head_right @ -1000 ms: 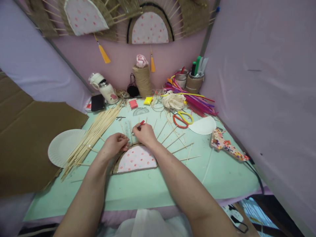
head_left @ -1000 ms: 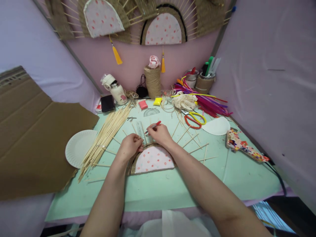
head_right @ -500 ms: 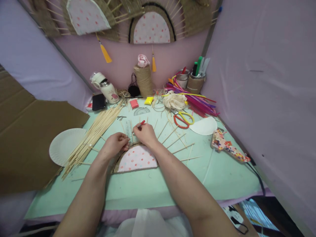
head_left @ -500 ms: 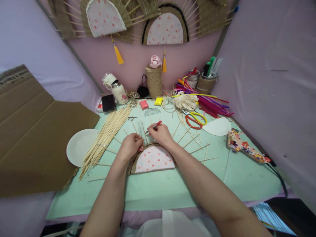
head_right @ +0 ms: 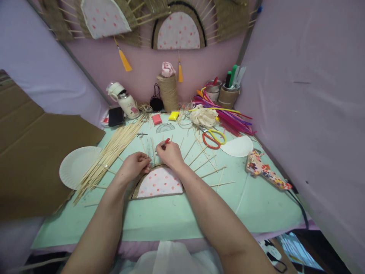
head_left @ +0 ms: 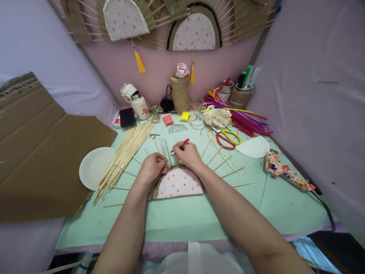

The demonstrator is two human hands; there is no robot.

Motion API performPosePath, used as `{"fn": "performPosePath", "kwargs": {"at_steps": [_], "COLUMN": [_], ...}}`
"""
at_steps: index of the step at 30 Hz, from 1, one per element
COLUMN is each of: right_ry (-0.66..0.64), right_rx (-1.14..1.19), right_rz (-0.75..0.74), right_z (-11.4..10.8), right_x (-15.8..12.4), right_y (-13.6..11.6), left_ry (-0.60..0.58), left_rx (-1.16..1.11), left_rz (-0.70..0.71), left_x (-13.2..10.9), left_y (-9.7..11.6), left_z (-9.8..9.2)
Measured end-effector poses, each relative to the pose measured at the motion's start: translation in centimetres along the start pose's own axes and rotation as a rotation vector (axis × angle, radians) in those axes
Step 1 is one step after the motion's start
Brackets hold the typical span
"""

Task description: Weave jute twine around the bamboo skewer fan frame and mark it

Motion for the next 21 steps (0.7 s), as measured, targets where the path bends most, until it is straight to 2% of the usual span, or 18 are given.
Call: {"fn": "performPosePath", "kwargs": {"at_steps": [5,14,21], "right_ry": [-0.002,0.005,-0.039], "right_rx": [0.029,0.102,0.152], "right_rz": [-0.004,-0.025,-0.067], "right_z": [0.0,0.1,0.2], "right_x": [0.1,0.1,-0.3], "right_y": [0.3,0.4,-0.3], "left_ry": [0.02,0.173,0.151], "left_rx": [-0.06,-0.064,-0.09], "left_rz": [-0.011,0.023,-0.035], "left_x": [-0.5,-1.6,-3.0], "left_y": [0.7,0.9,-0.6], "left_z": [-0.6,-4.1,-3.0]}}
Point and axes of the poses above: each hand's wrist, its own x-axis towards the middle knuckle, its own z-axis out of the palm, y = z × x, the point moved 6 cm from there along x, towards the middle knuckle, and after that the axes turned 2 degrees about y, right-handed, at the moved point
